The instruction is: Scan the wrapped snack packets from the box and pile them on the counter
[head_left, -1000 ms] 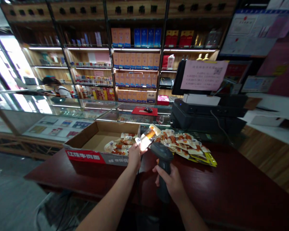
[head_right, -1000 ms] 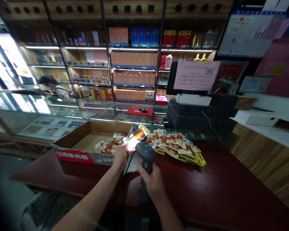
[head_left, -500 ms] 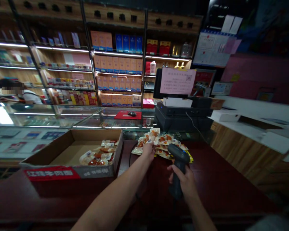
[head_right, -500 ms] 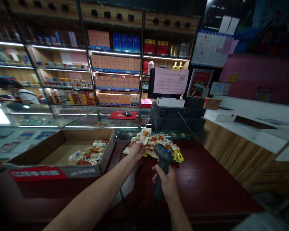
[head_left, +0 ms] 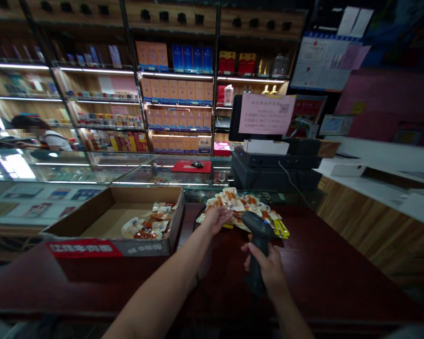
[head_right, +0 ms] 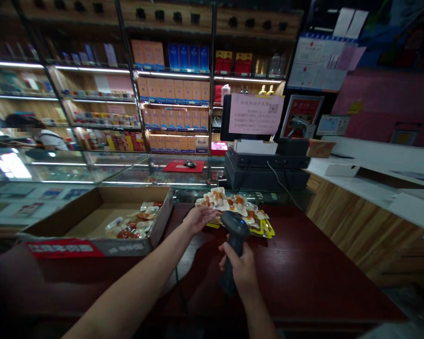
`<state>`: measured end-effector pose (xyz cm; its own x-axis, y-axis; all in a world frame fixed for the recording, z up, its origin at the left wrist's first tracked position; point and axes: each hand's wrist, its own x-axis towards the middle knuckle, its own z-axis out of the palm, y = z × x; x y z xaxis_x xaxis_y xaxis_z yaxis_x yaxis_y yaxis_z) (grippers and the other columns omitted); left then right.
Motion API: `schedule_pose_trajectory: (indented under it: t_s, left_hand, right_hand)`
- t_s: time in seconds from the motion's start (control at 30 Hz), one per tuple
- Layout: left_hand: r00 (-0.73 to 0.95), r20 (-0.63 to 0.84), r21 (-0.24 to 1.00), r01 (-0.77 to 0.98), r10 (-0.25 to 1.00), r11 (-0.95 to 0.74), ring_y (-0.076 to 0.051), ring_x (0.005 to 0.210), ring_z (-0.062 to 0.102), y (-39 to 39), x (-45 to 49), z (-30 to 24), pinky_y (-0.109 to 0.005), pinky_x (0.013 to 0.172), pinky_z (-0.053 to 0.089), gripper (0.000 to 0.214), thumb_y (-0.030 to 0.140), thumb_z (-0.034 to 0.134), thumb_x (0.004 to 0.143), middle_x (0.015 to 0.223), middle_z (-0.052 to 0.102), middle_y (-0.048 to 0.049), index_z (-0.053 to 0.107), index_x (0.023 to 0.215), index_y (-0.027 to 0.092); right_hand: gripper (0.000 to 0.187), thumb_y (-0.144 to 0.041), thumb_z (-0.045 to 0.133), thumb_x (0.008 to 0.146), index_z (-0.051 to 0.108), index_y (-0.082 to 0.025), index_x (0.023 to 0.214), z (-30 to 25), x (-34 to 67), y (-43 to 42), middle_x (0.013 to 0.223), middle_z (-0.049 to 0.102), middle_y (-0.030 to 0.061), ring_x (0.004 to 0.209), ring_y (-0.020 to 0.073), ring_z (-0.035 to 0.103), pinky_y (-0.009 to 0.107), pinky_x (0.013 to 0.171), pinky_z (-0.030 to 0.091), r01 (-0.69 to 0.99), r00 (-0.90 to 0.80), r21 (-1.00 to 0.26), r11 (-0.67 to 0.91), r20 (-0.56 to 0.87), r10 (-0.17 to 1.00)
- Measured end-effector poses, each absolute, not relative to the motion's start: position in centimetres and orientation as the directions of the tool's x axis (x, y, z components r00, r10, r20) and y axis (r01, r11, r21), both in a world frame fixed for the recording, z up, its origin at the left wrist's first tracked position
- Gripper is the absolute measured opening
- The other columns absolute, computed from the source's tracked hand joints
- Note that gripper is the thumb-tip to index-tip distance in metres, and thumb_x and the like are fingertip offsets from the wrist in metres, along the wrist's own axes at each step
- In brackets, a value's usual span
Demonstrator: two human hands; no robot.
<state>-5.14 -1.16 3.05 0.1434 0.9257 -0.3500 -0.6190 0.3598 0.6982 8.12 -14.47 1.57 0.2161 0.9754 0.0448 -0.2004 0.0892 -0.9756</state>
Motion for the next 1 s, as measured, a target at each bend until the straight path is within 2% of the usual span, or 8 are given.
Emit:
schedule_pose_trajectory:
  t_s: [0.17,0.33,0.47,0.57,0.67,0.77,0.9,1.0]
  left_hand:
    - [0.098,-0.143,0.883,-0.436,0.985,0.172,-0.016,0.067,0.066,-3.7,-12.0,3.9,-0.024,0.063,0.052,0.009,0.016,0.061,0.075,0.078,0.068,-0.0152,0.061,0.078,0.008]
    - [-0.151,0.036,0.998,0.053,0.988,-0.029,-0.016,0.062,0.062,-3.5,-23.8,4.7,-0.025,0.058,0.047,0.020,0.029,0.071,0.063,0.074,0.068,-0.0102,0.063,0.070,0.013]
    - [-0.380,0.205,0.806,0.588,0.902,0.065,-0.019,0.066,0.060,-2.5,-33.2,4.2,-0.027,0.063,0.043,0.010,0.021,0.068,0.059,0.068,0.066,-0.0069,0.062,0.064,0.015]
    - [-0.406,0.174,0.621,0.752,0.897,0.220,-0.021,0.069,0.060,-2.8,-37.2,3.6,-0.027,0.065,0.041,0.011,0.017,0.069,0.054,0.058,0.061,-0.0045,0.058,0.053,0.017]
    - [-0.393,-0.018,0.562,0.756,0.919,0.335,-0.020,0.060,0.057,-3.4,-38.5,2.8,-0.028,0.061,0.040,0.021,0.016,0.070,0.049,0.040,0.048,-0.0008,0.051,0.040,0.018]
    - [-0.408,-0.138,0.623,0.673,0.903,0.399,-0.017,0.050,0.053,-3.6,-38.7,2.0,-0.027,0.055,0.039,0.023,0.012,0.072,0.042,0.034,0.043,0.0014,0.050,0.038,0.018]
    - [-0.390,-0.109,0.823,0.481,0.914,0.303,-0.013,0.049,0.052,-3.8,-38.9,2.0,-0.025,0.053,0.043,0.025,0.019,0.074,0.048,0.042,0.049,0.0028,0.050,0.049,0.017]
    - [-0.447,-0.040,0.984,0.140,0.894,0.114,-0.011,0.049,0.052,-4.2,-37.7,2.9,-0.026,0.054,0.049,0.028,0.026,0.073,0.057,0.048,0.050,0.0045,0.046,0.059,0.017]
  right_hand:
    - [0.054,-0.054,0.074,0.057,0.057,-0.014,0.090,1.1,5.3,-14.0,0.059,0.066,0.0024,0.035,0.0136,0.053,0.026,0.036,0.043,-0.174,0.115,-0.983,0.064,0.044,0.992]
    - [0.052,-0.051,0.075,0.058,0.056,-0.014,0.089,0.6,1.9,-13.7,0.061,0.066,0.0018,0.035,0.0128,0.053,0.025,0.035,0.044,-0.198,-0.014,-0.980,0.033,0.037,0.999]
    - [0.053,-0.051,0.075,0.057,0.056,-0.015,0.089,0.3,-0.6,-13.6,0.061,0.065,0.0014,0.034,0.0125,0.052,0.025,0.033,0.043,-0.213,-0.079,-0.977,-0.017,0.000,0.997]
    - [0.052,-0.049,0.075,0.057,0.055,-0.015,0.091,0.0,-1.9,-13.6,0.062,0.066,0.0012,0.035,0.0123,0.052,0.025,0.034,0.043,-0.216,-0.107,-0.976,-0.042,-0.019,0.994]
    - [0.052,-0.048,0.075,0.059,0.054,-0.015,0.093,-0.5,-2.8,-13.5,0.063,0.066,0.0010,0.036,0.0124,0.053,0.025,0.034,0.043,-0.211,-0.141,-0.976,-0.051,-0.021,0.990]
    - [0.050,-0.048,0.074,0.061,0.054,-0.015,0.093,-0.9,-3.4,-13.3,0.064,0.066,0.0013,0.036,0.0122,0.053,0.024,0.035,0.043,-0.201,-0.166,-0.979,-0.042,-0.008,0.986]
    - [0.051,-0.048,0.075,0.060,0.054,-0.014,0.092,-0.8,-3.6,-13.3,0.063,0.066,0.0019,0.036,0.0121,0.053,0.024,0.034,0.043,-0.188,-0.158,-0.981,-0.040,-0.010,0.987]
    - [0.051,-0.047,0.074,0.060,0.054,-0.014,0.093,-0.2,-3.8,-13.4,0.063,0.066,0.0020,0.036,0.0121,0.053,0.024,0.034,0.043,-0.190,-0.161,-0.981,-0.043,-0.012,0.987]
